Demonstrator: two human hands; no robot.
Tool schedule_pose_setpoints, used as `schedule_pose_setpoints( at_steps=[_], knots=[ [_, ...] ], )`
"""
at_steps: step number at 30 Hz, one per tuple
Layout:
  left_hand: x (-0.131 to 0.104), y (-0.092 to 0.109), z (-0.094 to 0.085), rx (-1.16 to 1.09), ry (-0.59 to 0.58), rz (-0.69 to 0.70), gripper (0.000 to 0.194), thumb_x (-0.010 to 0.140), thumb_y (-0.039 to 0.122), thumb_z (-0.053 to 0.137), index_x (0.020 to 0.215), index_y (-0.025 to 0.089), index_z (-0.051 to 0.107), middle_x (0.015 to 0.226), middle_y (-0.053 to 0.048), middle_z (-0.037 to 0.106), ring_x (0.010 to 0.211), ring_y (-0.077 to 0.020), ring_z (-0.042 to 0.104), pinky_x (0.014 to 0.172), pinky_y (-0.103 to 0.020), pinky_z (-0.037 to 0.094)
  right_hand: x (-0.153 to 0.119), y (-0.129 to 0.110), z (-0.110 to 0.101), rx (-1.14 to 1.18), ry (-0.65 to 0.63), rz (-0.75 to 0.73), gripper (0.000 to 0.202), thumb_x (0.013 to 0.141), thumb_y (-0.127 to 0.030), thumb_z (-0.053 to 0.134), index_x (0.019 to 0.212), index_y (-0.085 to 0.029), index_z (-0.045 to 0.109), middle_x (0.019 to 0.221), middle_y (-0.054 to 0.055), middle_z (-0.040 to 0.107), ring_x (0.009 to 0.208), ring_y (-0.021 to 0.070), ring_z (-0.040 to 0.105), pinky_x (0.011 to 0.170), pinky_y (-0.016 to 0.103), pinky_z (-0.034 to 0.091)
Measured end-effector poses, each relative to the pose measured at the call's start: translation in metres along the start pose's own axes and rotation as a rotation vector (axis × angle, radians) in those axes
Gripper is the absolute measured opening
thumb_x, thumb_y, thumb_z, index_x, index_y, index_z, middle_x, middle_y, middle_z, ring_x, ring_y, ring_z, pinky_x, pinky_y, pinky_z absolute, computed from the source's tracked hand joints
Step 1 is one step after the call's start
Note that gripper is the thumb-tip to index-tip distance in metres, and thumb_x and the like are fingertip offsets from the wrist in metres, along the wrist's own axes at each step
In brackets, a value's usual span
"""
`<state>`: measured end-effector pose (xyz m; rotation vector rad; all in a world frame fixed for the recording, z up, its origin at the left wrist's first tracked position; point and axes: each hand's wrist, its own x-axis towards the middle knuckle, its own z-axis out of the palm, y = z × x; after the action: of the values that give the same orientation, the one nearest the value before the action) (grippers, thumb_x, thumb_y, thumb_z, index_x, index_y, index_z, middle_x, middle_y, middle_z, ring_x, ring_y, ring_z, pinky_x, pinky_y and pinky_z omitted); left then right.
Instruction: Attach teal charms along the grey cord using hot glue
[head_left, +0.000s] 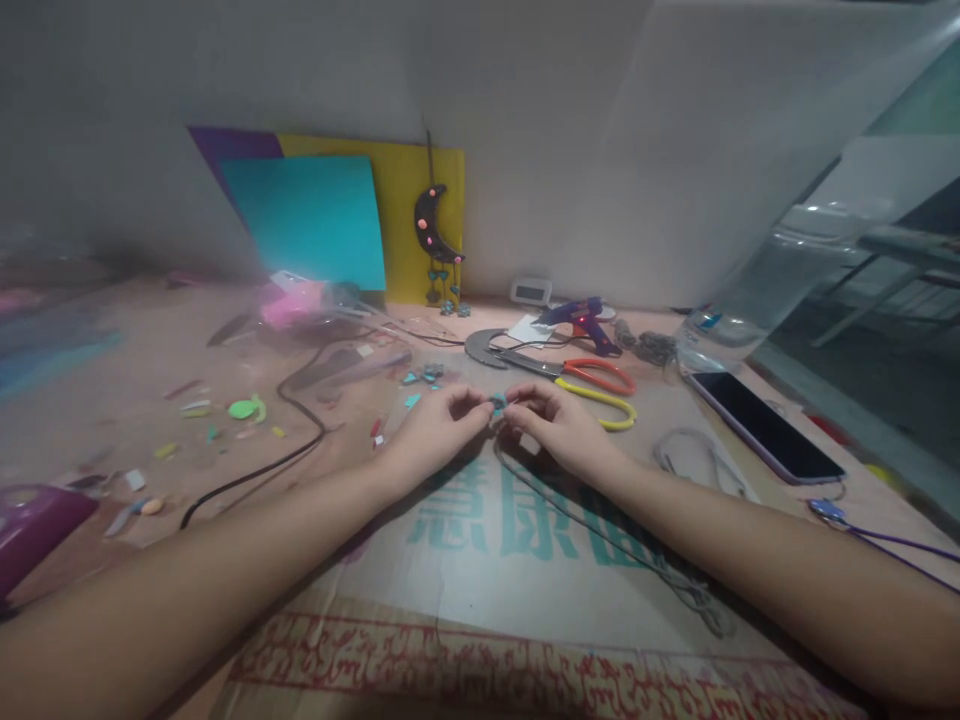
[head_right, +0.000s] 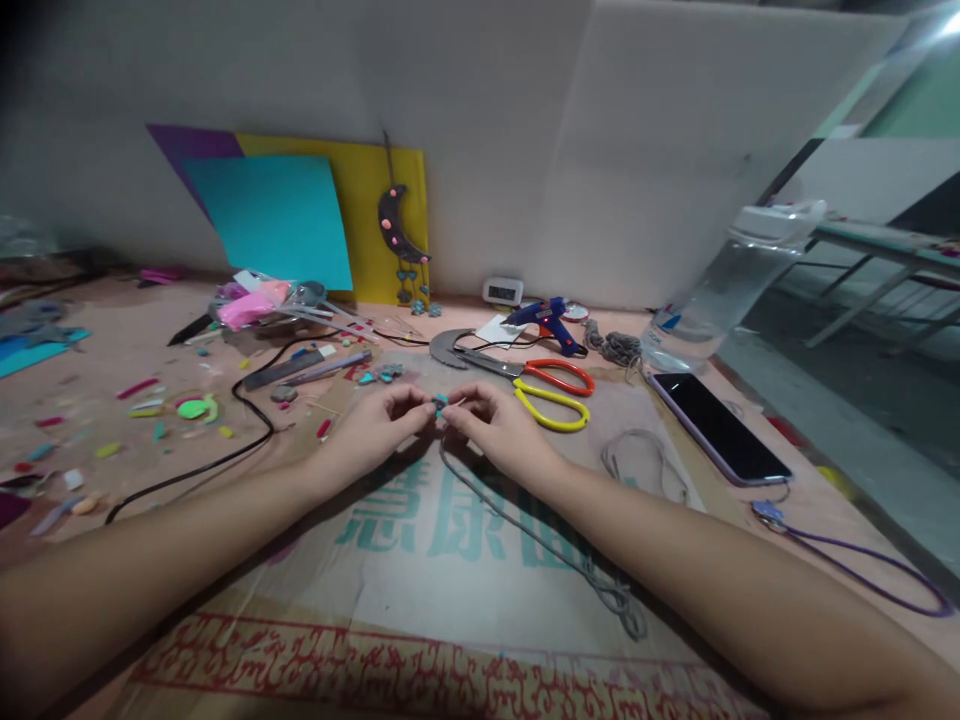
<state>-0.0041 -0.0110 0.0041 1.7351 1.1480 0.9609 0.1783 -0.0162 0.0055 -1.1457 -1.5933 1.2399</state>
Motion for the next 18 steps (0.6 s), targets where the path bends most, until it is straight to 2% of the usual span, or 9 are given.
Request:
schedule_pose_setpoints(
  at_steps=[5, 11, 18],
  knots=[
    [-0.002, -0.001, 0.0, -0.02, -0.026, 0.005, 0.021, 0.086, 0.035, 0.057, 0.082, 0.016, 0.065, 0.079, -0.001, 0.068, 0.073, -0.0152, 0.061, 0.068, -0.024, 0.045, 0.002, 0.0, 0.0, 0.025, -0.015, 0.05, 0.023, 0.076, -0.037, 0.069, 0.082, -0.018, 0.058, 0.065, 0.0, 0.067, 0.061, 0.0139, 0.066, 0.058, 0.025, 0.049],
    [-0.001, -0.001, 0.0, -0.14, -0.053, -0.052, 0.022, 0.084, 0.033, 0.061, 0.096, 0.017, 0.069, 0.09, -0.004, 0.073, 0.08, -0.0176, 0.065, 0.07, -0.026, 0.048, 0.002, 0.002, -0.001, 0.054, -0.008, 0.05, 0.026, 0.078, -0.041, 0.069, 0.083, -0.018, 0.057, 0.064, 0.0, 0.067, 0.06, 0.0136, 0.064, 0.061, 0.026, 0.049],
    [-0.002, 0.01, -0.001, -0.051, -0.022, -0.055, 0.02, 0.081, 0.034, 0.062, 0.086, 0.017, 0.07, 0.082, -0.003, 0.073, 0.074, -0.0177, 0.064, 0.066, -0.026, 0.048, -0.001, 0.001, -0.002, -0.036, -0.038, 0.023, 0.025, 0.08, -0.041, 0.067, 0.084, -0.018, 0.059, 0.069, 0.0, 0.067, 0.064, 0.0134, 0.063, 0.063, 0.025, 0.048]
  ],
)
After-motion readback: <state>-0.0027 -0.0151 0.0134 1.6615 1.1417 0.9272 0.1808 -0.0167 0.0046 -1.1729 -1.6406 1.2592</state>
